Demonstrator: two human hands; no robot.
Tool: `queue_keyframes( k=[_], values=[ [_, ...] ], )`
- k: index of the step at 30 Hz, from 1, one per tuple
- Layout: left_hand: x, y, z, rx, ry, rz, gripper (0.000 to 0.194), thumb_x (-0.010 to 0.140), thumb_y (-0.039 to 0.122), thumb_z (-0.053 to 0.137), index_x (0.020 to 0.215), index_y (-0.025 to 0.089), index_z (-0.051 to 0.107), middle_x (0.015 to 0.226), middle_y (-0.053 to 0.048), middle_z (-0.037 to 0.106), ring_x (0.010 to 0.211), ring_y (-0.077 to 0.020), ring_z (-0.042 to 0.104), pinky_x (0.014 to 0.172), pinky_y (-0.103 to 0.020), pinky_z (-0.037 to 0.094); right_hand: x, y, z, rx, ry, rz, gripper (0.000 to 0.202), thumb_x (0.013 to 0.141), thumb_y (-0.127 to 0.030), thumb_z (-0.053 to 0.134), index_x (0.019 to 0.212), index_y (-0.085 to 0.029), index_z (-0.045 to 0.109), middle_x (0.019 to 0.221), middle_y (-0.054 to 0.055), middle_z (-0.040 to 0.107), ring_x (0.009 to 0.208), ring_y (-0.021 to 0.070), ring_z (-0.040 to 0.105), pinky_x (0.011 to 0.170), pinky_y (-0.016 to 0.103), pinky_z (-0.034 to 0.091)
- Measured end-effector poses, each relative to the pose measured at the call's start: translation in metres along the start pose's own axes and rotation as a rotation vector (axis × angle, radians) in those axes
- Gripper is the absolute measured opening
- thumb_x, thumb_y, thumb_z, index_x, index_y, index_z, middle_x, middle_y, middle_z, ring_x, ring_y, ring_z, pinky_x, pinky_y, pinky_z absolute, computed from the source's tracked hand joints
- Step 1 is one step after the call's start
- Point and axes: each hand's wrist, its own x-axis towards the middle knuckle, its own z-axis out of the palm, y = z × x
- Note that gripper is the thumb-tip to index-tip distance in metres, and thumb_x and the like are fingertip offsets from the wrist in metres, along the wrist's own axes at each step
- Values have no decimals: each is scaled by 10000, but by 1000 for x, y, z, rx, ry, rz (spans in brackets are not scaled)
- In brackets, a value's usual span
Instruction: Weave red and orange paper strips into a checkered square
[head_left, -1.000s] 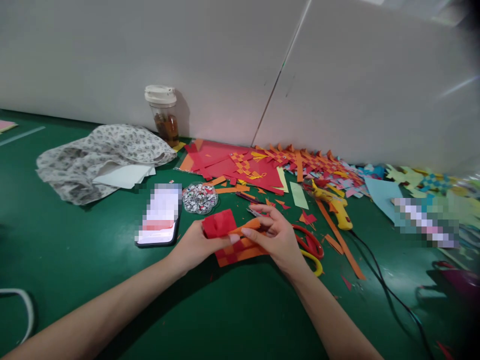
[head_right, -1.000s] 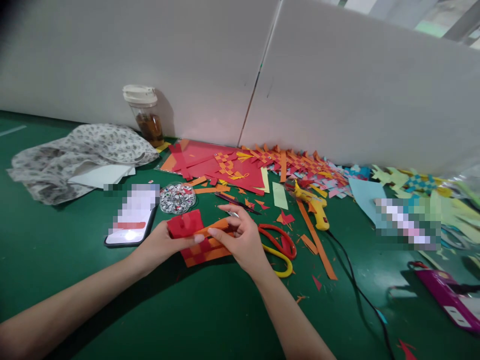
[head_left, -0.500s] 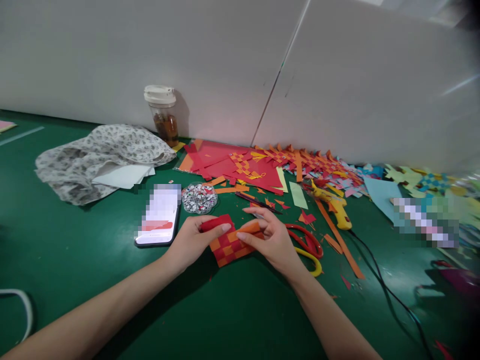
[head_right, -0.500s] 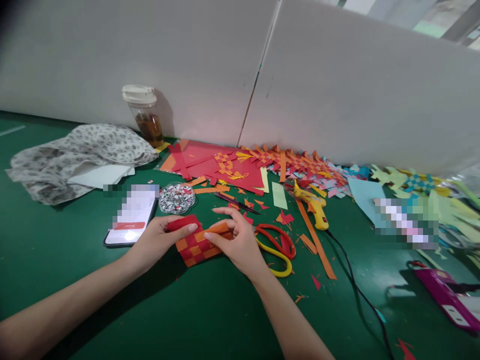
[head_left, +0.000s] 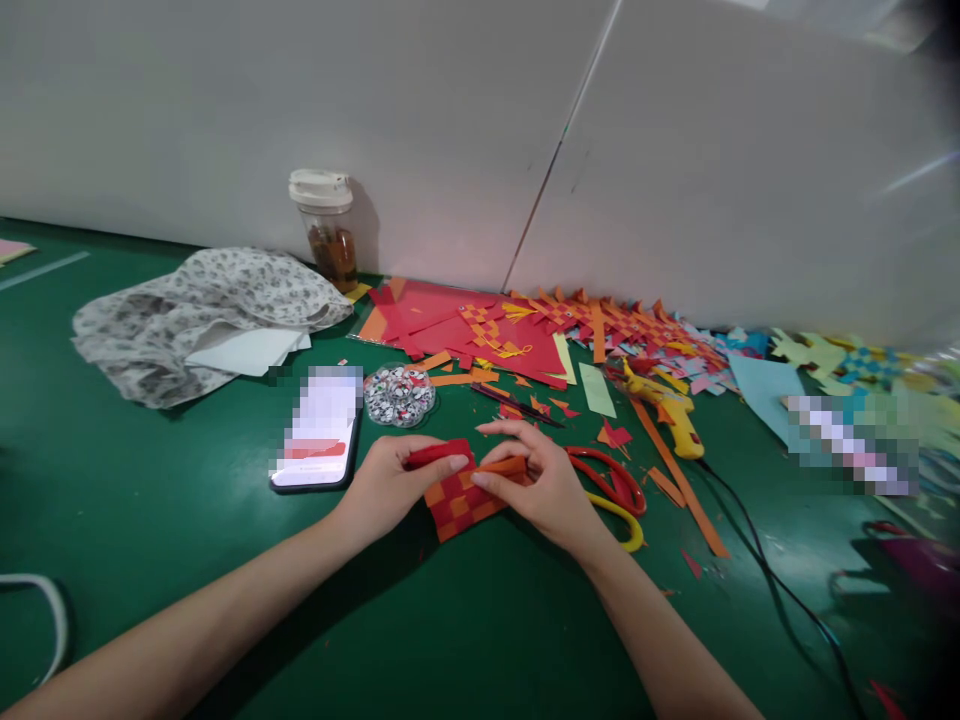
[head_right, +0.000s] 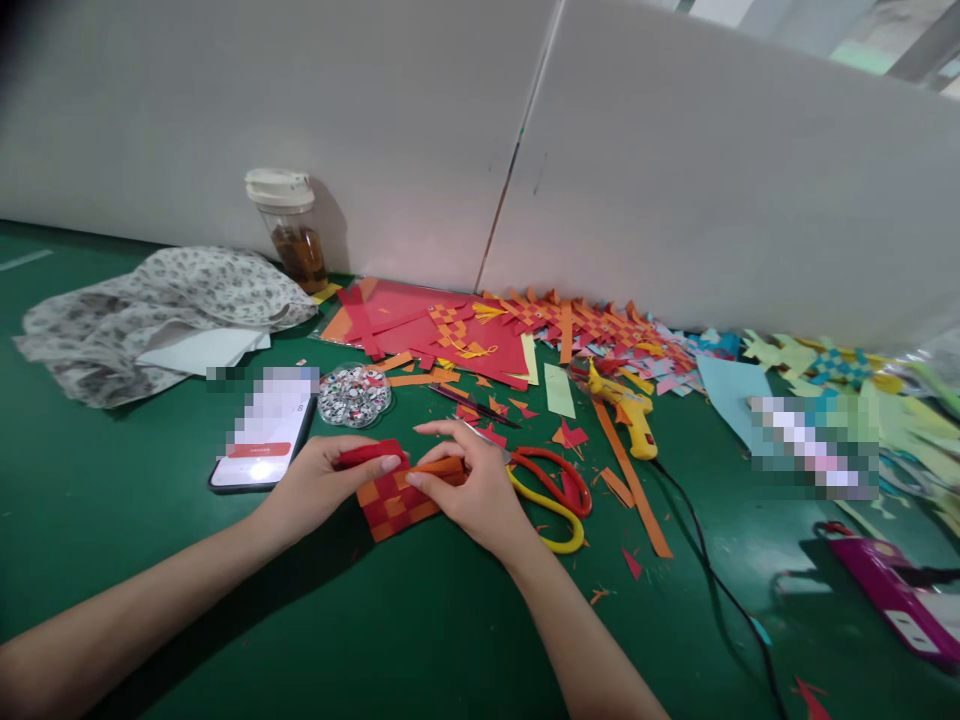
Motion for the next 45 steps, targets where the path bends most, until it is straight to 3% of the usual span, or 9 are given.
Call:
queue_keyframes(
  k=[8, 23, 29, 32, 35, 38, 41, 45],
  values=[
    [0, 0, -1, 12, -19, -3, 275, 747, 419, 625, 835, 175, 718, 835, -33, 728, 794, -225, 633, 677, -280, 463, -1, -1, -1, 30, 74, -22, 337, 737, -260, 667, 1045, -241, 532, 768, 2, 676, 703, 164, 635, 644, 273, 485],
    [1, -1, -1, -13, 8, -17, 240, 737, 401, 637, 801, 183, 714, 787, -25, 718, 755, -202, 623, 664, -276, 458, -1, 5, -2, 69, -50, -34, 387, 733, -204, 660, 1090, -239, 515, 756, 0, 650, 709, 152, 622, 708, 298, 494],
    [1, 0, 0, -95, -47, -70, 227, 735, 378, 649, 812, 169, 688, 779, -23, 705, 720, -190, 627, 641, -269, 468, -1, 6, 2, 34, -103, -8, 418, 704, -243, 696, 1081, -242, 516, 781, -4, 624, 722, 144, 612, 703, 283, 494],
    [0, 4, 3, -209, 4, -93, 285, 725, 368, 665, 948, 192, 644, 898, -32, 699, 813, -195, 632, 688, -271, 485, 1, 10, 1, 59, -37, -6, 378, 709, -251, 688, 1050, -236, 526, 776, -1, 631, 740, 150, 623, 715, 288, 493],
    [1, 7, 4, -332, 106, -132, 353, 760, 389, 625, 1061, 208, 593, 983, -45, 674, 882, -185, 620, 707, -251, 487, 6, 14, -2, 127, 151, 13, 388, 663, -287, 722, 984, -221, 515, 729, -5, 628, 720, 161, 629, 720, 305, 496],
    [3, 7, 2, -442, 105, -176, 366, 795, 410, 580, 1103, 211, 579, 962, -46, 671, 840, -160, 623, 714, -245, 488, 8, 17, -4, 162, 293, 30, 396, 635, -306, 739, 941, -221, 502, 695, -14, 613, 692, 160, 623, 693, 299, 498],
    [3, 5, 1, -463, 44, -191, 274, 786, 378, 606, 993, 200, 639, 886, -25, 681, 799, -138, 620, 722, -228, 477, 8, 16, -3, 169, 322, 37, 400, 640, -308, 735, 947, -227, 494, 713, -15, 609, 705, 156, 617, 682, 287, 492],
    [2, 4, 2, -387, 14, -187, 193, 771, 346, 631, 879, 195, 682, 771, 6, 671, 715, -115, 598, 639, -192, 445, 7, 13, -1, 186, 264, 102, 462, 619, -330, 744, 984, -221, 482, 801, 17, 637, 755, 180, 617, 661, 297, 489]
  ],
)
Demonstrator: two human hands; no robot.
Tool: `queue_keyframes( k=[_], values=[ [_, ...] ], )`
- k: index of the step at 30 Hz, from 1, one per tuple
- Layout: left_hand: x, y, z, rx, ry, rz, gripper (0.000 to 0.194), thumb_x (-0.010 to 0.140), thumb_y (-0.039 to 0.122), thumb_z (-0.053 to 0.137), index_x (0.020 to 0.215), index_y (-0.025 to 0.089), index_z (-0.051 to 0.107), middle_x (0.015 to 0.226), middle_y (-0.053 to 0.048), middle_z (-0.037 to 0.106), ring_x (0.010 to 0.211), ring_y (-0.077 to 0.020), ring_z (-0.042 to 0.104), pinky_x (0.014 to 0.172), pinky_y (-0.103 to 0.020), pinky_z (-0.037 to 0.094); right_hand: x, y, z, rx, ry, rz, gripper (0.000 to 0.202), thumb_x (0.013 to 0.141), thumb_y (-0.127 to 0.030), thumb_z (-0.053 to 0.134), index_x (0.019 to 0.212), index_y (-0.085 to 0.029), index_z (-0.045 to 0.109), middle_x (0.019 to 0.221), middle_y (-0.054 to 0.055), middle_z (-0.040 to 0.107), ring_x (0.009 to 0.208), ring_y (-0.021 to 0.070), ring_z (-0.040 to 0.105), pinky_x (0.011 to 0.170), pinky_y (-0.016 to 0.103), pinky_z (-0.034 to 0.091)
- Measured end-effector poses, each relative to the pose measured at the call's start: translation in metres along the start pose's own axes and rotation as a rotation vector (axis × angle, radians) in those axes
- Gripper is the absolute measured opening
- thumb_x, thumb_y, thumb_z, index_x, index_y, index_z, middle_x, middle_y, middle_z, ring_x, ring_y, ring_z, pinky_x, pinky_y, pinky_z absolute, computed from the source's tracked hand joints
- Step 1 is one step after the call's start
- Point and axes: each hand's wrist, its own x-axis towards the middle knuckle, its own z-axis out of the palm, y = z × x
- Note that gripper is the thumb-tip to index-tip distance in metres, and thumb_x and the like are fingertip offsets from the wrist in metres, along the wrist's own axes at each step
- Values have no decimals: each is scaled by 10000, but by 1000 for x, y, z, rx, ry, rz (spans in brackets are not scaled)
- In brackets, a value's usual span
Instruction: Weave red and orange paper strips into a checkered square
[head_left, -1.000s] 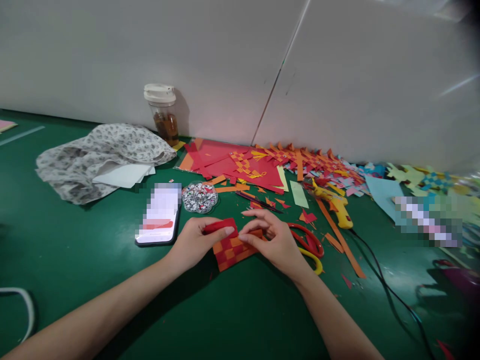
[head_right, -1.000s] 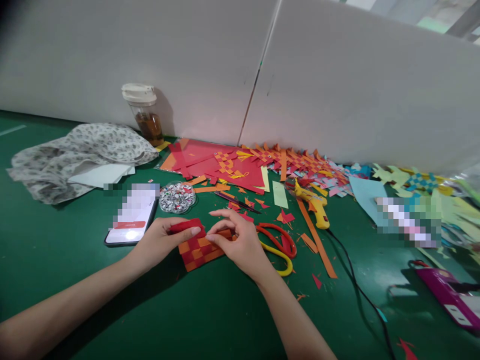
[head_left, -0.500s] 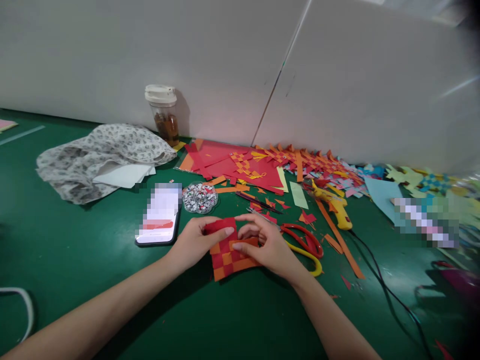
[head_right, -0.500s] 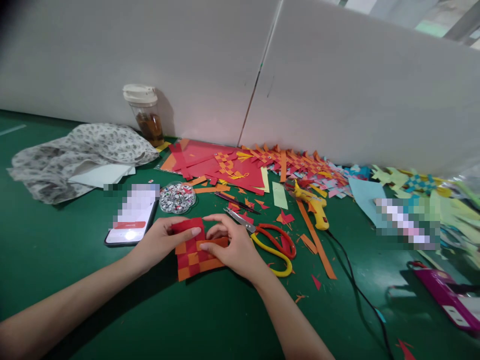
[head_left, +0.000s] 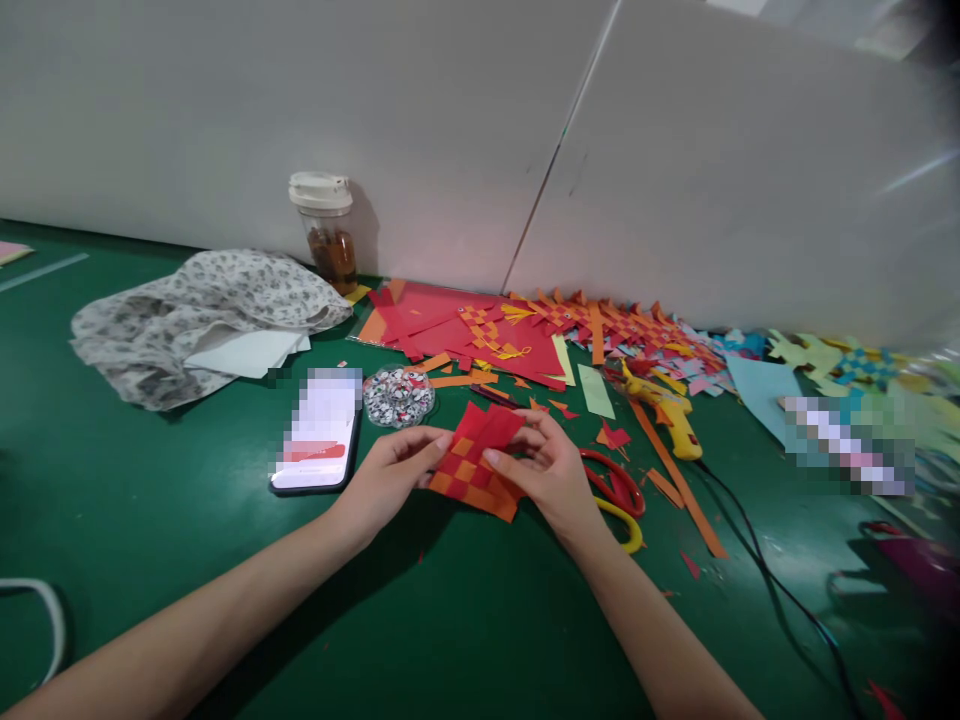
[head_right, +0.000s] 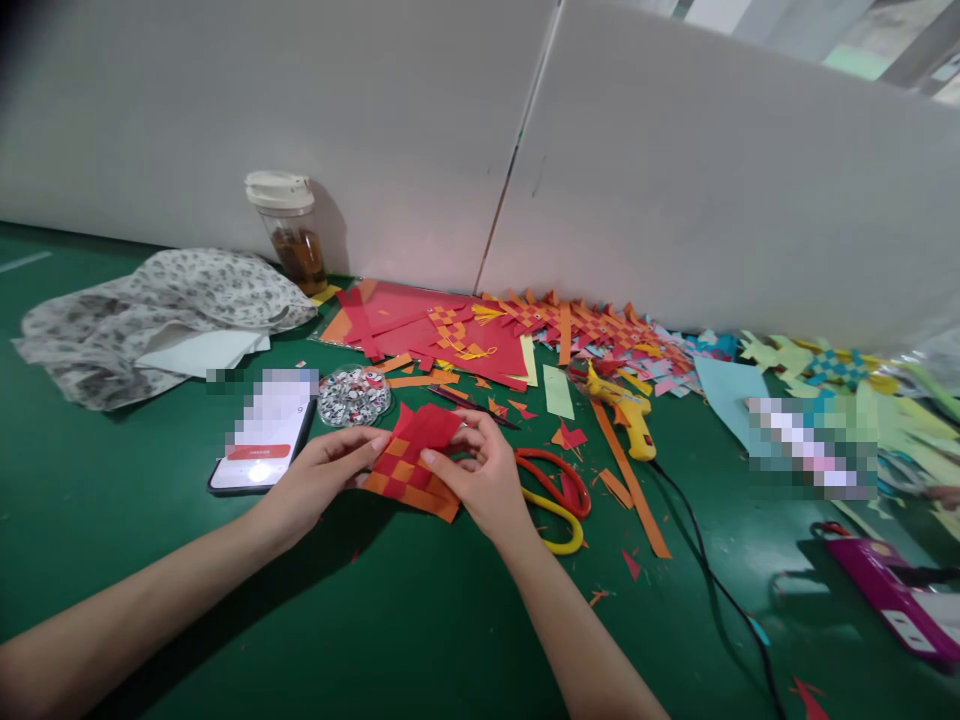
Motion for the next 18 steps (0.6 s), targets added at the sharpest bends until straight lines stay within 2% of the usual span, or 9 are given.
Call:
queue_keyframes(
  k=[5, 11, 15, 18],
  values=[
    [0, -1, -1, 9, 8, 1, 212, 761, 381, 632, 878, 210, 678, 771, 5, 651, 701, -111, 572, 604, -187, 425, 0, -2, 0, 3, 26, 15, 464, 606, -340, 753, 962, -217, 482, 807, 25, 650, 740, 185, 622, 656, 304, 494],
    [1, -1, -2, 78, 29, 29, 236, 736, 394, 649, 868, 199, 665, 747, 12, 607, 649, -106, 529, 562, -189, 393, -2, -1, 0, 88, -67, 33, 468, 614, -326, 754, 985, -222, 488, 898, 51, 669, 816, 214, 645, 702, 328, 518],
    [0, 1, -1, -27, -18, -6, 264, 738, 417, 640, 680, 166, 580, 575, 61, 473, 520, -59, 436, 510, -156, 350, -2, -1, -1, 104, -109, 43, 452, 605, -308, 764, 959, -214, 500, 899, 49, 671, 835, 216, 647, 727, 328, 517],
    [-1, 2, 0, 9, -30, 4, 273, 728, 412, 648, 674, 165, 543, 534, 77, 423, 475, -48, 385, 483, -148, 323, -3, -2, -1, 87, -175, 52, 429, 608, -291, 761, 947, -209, 511, 892, 43, 666, 844, 210, 645, 728, 314, 515]
  ],
)
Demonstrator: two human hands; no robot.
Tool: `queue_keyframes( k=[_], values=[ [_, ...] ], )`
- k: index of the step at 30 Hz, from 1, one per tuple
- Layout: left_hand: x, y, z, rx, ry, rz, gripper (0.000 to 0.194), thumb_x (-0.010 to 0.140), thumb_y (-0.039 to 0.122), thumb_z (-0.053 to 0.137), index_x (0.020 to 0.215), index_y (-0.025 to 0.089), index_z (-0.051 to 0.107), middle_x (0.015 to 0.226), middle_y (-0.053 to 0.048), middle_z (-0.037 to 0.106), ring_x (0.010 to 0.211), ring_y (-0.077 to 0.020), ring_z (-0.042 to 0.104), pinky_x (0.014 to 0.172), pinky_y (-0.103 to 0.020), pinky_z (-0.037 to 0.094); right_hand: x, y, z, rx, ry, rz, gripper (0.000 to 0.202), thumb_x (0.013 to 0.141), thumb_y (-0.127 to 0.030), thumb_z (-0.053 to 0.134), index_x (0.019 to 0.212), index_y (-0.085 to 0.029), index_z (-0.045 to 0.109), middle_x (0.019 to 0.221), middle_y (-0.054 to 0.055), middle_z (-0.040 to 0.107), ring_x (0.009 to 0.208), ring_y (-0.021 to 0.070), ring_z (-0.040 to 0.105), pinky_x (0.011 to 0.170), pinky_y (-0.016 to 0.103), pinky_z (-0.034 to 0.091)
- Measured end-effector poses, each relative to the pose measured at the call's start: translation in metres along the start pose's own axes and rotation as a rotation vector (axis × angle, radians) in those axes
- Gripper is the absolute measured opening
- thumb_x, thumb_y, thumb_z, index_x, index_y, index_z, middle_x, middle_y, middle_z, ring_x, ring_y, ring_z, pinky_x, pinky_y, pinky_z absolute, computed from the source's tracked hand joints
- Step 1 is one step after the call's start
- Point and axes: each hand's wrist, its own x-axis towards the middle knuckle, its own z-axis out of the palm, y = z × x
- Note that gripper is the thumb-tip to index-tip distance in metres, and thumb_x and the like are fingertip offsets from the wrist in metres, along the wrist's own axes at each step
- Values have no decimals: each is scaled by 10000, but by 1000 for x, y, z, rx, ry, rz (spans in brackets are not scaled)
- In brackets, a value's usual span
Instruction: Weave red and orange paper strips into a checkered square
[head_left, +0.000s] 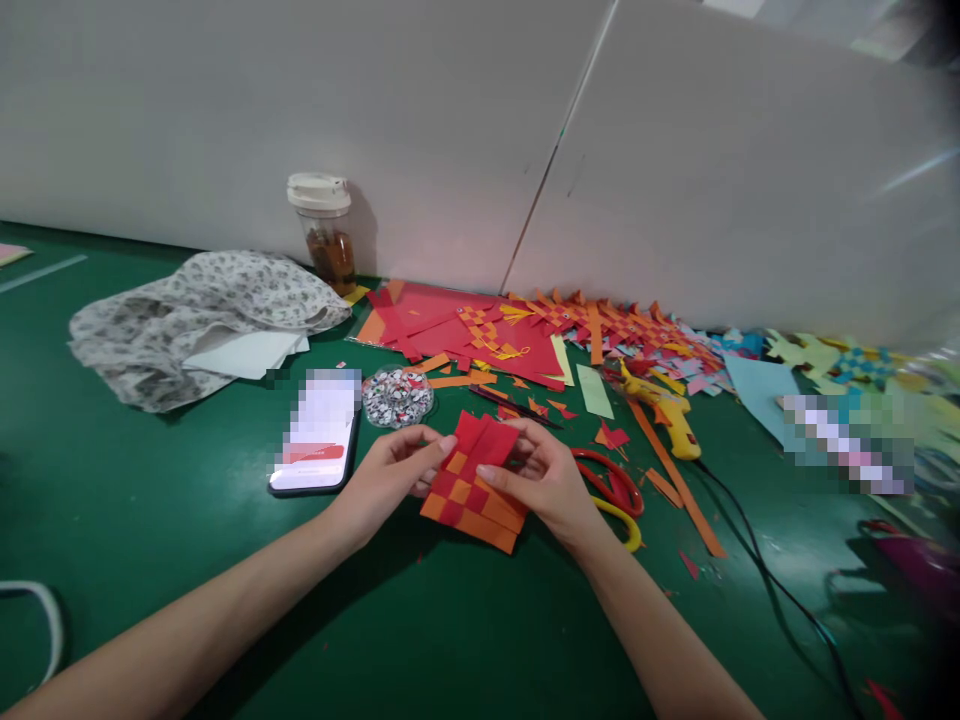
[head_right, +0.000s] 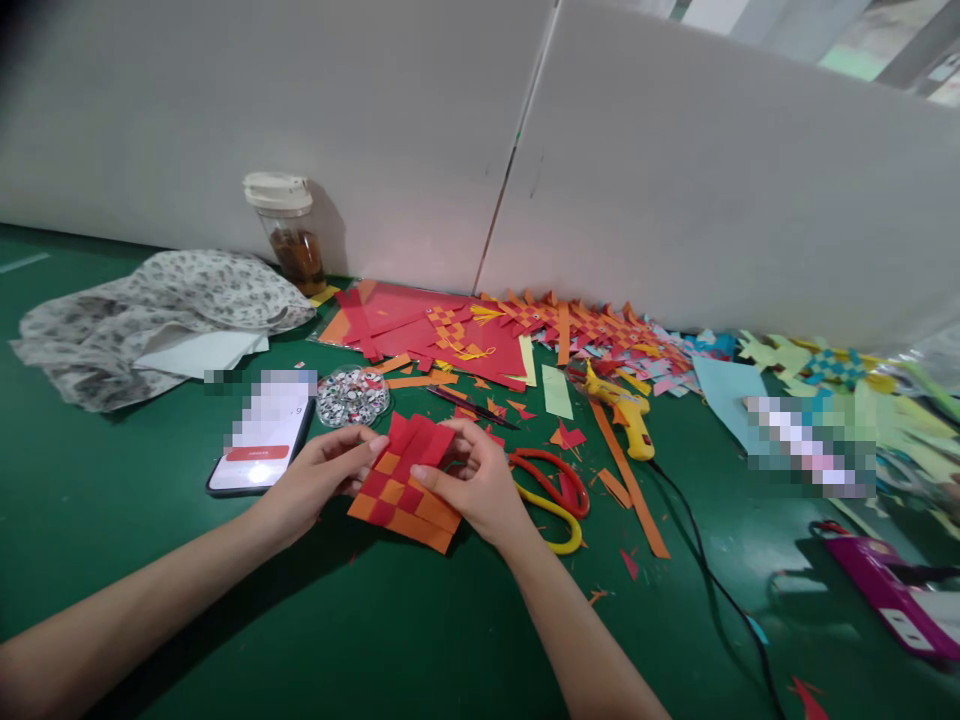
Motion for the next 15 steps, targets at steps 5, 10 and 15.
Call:
queue_keyframes(
  k=[5, 10, 15],
  values=[
    [-1, 0, 1, 70, -13, 21, 249, 720, 384, 634, 665, 166, 527, 499, 78, 418, 459, -61, 384, 480, -165, 344, -5, -2, 1, -57, -88, -13, 404, 626, -269, 752, 953, -228, 517, 895, 22, 664, 837, 192, 644, 715, 291, 514],
    [0, -2, -1, 71, -6, 42, 262, 731, 310, 574, 556, 166, 443, 470, 83, 392, 439, -56, 361, 451, -155, 326, -7, -2, 1, -125, -127, -58, 359, 654, -265, 741, 951, -226, 543, 891, 15, 647, 807, 176, 631, 695, 269, 505],
    [1, -4, -2, 93, 9, 23, 259, 735, 288, 538, 538, 168, 421, 479, 81, 397, 438, -56, 368, 451, -154, 343, -8, -3, 2, -98, -160, -85, 310, 667, -236, 735, 925, -236, 562, 842, -14, 645, 753, 148, 623, 658, 233, 497]
  ],
)
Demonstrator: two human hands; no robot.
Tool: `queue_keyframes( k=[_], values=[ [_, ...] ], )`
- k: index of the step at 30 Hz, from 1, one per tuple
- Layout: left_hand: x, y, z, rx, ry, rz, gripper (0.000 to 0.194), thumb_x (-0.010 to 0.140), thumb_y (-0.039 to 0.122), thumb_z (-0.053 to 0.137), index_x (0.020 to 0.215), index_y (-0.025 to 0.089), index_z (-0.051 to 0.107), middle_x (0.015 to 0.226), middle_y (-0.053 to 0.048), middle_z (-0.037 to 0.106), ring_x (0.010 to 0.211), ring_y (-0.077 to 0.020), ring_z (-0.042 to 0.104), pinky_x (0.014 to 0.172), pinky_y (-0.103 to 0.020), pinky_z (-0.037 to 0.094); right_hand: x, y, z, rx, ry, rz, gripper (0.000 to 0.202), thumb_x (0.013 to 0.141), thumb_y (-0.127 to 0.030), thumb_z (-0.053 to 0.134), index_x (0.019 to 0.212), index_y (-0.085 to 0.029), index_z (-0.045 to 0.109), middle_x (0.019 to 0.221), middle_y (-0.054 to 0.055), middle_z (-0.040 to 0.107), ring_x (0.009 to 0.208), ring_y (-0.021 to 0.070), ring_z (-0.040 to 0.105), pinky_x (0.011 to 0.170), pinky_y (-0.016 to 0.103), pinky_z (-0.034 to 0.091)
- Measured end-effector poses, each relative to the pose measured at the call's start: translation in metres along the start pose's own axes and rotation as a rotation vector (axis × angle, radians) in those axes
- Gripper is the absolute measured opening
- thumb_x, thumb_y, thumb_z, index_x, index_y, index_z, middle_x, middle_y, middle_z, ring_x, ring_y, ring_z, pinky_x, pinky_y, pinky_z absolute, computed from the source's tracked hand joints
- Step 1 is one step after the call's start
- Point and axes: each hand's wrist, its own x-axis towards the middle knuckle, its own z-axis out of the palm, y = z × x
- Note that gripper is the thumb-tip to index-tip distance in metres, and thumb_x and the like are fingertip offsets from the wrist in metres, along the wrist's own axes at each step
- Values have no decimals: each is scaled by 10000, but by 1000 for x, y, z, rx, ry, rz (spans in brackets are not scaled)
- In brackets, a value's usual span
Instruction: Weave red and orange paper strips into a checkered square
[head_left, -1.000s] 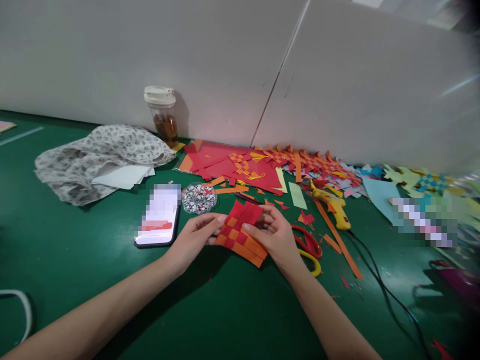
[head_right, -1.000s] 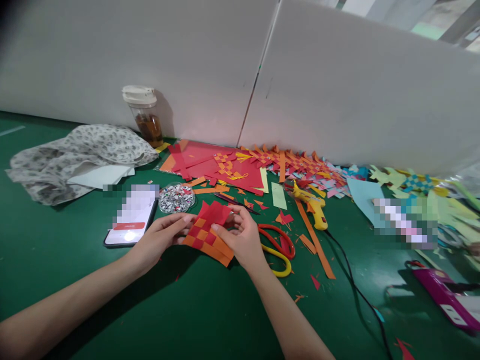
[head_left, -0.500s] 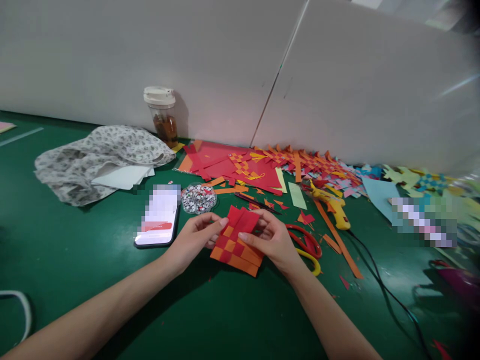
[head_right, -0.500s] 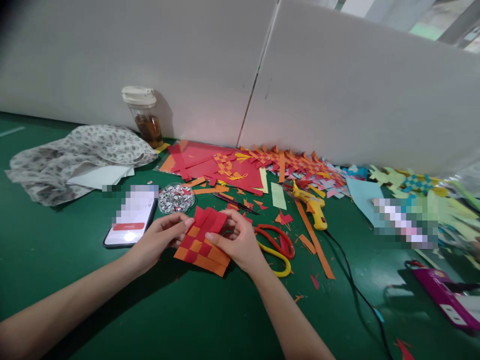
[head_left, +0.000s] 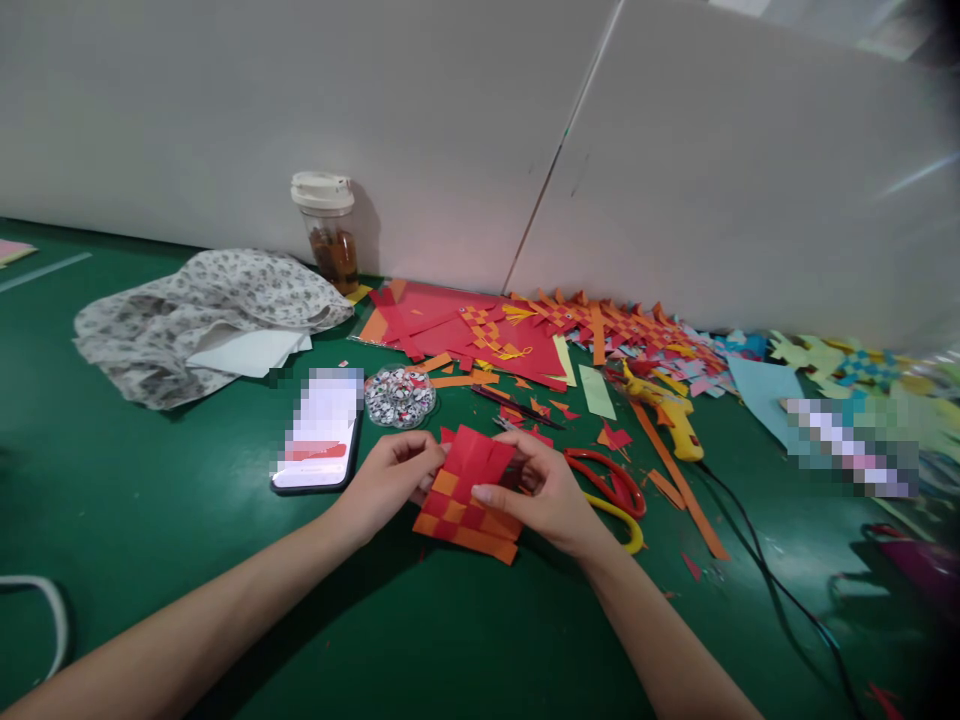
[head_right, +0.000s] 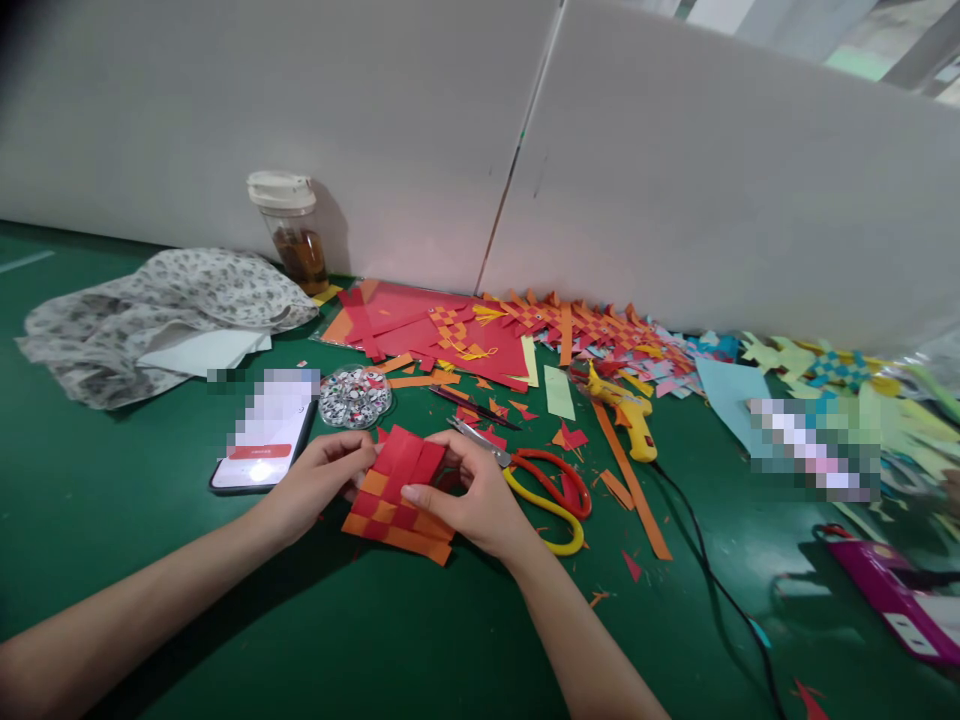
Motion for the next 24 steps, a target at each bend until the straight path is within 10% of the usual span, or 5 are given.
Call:
queue_keyframes(
  k=[24],
  values=[
    [0, 3, 2, 14, 5, 11, 196, 759, 387, 613, 780, 192, 620, 709, 33, 548, 647, -101, 516, 541, -172, 411, 8, 4, -3, 28, 203, 53, 359, 612, -319, 749, 896, -192, 570, 856, 41, 679, 828, 208, 640, 705, 308, 518]
  ],
)
